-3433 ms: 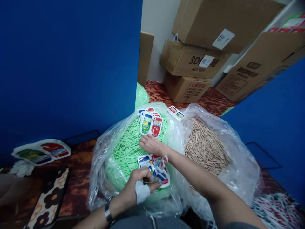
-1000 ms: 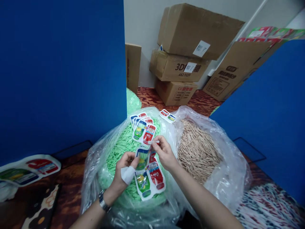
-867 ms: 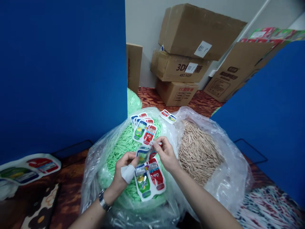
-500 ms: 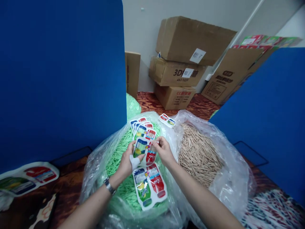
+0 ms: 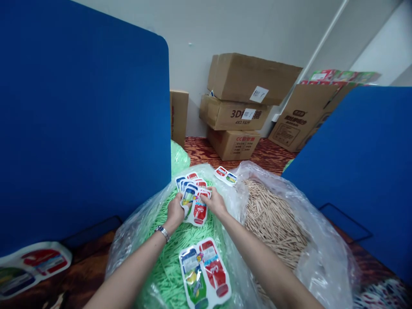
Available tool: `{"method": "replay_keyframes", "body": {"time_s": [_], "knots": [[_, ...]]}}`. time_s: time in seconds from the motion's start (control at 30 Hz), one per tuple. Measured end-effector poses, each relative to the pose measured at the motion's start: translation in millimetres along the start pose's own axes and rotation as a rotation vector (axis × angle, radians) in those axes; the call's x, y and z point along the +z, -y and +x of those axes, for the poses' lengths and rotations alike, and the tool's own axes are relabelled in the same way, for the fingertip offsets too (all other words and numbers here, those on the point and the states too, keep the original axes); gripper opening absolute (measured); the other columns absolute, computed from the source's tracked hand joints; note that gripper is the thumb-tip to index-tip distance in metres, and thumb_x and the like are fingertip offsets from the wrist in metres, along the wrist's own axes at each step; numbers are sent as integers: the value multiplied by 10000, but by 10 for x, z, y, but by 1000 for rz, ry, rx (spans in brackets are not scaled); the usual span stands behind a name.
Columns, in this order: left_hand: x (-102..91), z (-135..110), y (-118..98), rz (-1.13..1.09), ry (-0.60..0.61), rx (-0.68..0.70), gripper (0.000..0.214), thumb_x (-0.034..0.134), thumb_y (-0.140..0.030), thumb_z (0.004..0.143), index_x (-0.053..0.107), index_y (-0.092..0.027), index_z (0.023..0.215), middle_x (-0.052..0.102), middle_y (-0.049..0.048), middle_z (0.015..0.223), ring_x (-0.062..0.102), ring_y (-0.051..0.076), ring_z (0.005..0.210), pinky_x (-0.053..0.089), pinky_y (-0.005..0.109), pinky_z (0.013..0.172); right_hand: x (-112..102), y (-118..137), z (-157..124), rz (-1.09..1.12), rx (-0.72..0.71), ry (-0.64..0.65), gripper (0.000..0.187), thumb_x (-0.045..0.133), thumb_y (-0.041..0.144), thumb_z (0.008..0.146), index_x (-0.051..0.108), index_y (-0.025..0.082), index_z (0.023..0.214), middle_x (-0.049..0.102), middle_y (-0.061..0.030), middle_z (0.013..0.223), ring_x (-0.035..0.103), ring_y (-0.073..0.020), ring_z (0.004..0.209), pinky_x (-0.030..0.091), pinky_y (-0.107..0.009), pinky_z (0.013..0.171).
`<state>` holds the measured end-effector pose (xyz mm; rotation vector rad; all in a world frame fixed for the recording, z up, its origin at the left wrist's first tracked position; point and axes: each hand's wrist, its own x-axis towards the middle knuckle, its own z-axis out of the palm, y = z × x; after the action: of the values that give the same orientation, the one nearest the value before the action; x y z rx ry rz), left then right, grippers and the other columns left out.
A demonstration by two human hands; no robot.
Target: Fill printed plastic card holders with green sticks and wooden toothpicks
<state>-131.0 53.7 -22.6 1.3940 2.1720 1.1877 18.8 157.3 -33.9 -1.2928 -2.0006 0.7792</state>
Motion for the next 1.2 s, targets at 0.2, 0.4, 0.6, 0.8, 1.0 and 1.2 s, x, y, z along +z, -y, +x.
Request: {"method": "replay_keyframes", "body": {"time_s": [0.2,0.4,0.6,0.8,1.0,1.2], "knots": [[68,67,1,60,-25,-28,239,669,-282,717,525,-180,879,666,38,765,616,197,650,349,247,544,25,145,344,-83,-22,17,430,597,349,754,513,190,1145,627,-70,1044,584,-218,992,426,-316,866],[125,95,6,102,-61,-29,270,691,-278,695,506,-186,868,650,44,788,622,220,697,355,261,566,116,191,510,-125,39,29,515,610,371,743,488,165,1199,642,-104,1036,604,-242,967,433,-327,837],[127,115,34,69,-70,-47,280,668,-251,711,490,-177,914,648,48,820,627,218,695,371,264,562,154,303,594,-47,-52,86,271,530,352,807,592,216,1034,678,-12,954,627,-177,872,451,-258,783],[113,205,28,27,-116,-54,327,648,-230,723,491,-153,1000,620,85,899,629,246,806,430,312,665,249,361,807,-81,-45,69,245,575,299,766,606,184,980,634,-76,969,575,-225,963,407,-313,855],[127,205,32,-34,-175,-28,570,670,-209,688,431,-108,1196,538,191,1167,547,325,1077,442,402,857,296,385,814,-38,-55,84,372,630,323,719,552,210,1065,627,-36,822,600,-214,805,436,-317,750],[73,145,61,-151,-210,25,794,709,-256,652,322,-126,1333,480,210,1287,478,373,1179,403,479,959,-9,569,436,139,-229,125,325,550,349,802,519,222,1099,661,0,859,620,-165,758,468,-266,715]]}}
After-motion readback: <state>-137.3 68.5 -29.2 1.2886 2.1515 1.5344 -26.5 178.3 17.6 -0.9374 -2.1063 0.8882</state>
